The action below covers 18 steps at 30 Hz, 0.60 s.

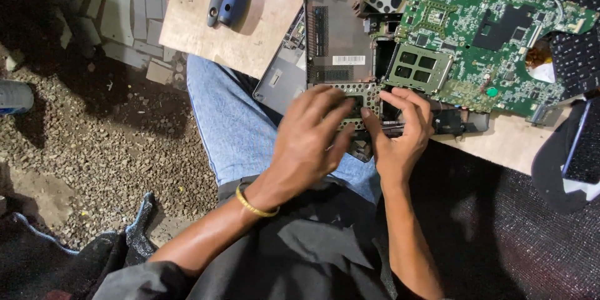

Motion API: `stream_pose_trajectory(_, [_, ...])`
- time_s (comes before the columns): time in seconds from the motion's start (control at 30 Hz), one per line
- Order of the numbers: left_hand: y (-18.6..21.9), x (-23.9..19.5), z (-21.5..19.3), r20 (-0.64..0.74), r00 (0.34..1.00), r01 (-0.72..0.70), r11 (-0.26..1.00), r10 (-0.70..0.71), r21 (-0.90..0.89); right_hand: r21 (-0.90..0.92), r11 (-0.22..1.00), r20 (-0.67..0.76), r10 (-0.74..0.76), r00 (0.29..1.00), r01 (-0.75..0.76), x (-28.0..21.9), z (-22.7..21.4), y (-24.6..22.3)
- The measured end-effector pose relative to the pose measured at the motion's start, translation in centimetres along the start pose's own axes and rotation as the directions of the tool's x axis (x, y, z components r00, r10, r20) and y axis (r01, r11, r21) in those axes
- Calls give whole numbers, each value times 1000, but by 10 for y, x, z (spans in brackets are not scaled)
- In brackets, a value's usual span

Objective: The person removes the back cover of a laptop, detaches the hard drive, and lifts the motherboard out of the chassis. They then place the motherboard back into the laptop frame and align it with the internal components.

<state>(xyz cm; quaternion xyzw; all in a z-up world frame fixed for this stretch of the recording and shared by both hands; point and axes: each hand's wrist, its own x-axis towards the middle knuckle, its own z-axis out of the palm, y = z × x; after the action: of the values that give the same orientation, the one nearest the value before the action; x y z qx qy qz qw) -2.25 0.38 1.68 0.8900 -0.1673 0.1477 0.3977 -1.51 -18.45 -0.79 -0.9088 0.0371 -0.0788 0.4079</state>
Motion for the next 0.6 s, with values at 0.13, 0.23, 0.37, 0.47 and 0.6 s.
stream_pose_trajectory(0.13, [14, 14, 5, 228, 974, -15, 1000, 12, 11, -48, 999, -20, -24, 1000, 23, -1, 4, 9])
stream_pose_trajectory(0.23, [7, 9, 14, 304, 953, -52, 994, 19, 100, -117, 993, -14, -6, 1000, 4, -2, 4, 4])
stream_pose_trajectory(0.37, [-2, -1, 20, 356, 934, -86, 987, 32, 136, 103, 993, -51, -60, 997, 65, -1, -3, -5])
stream_pose_trajectory(0.47, [1, -2, 18, 301, 953, -60, 995, 34, 79, 299, 954, -121, 1, 993, 35, -3, -11, -3])
stream_pose_trajectory(0.6, [5, -5, 9, 254, 967, -25, 999, 12, 46, 600, 798, -263, 252, 931, -46, -5, -34, 30])
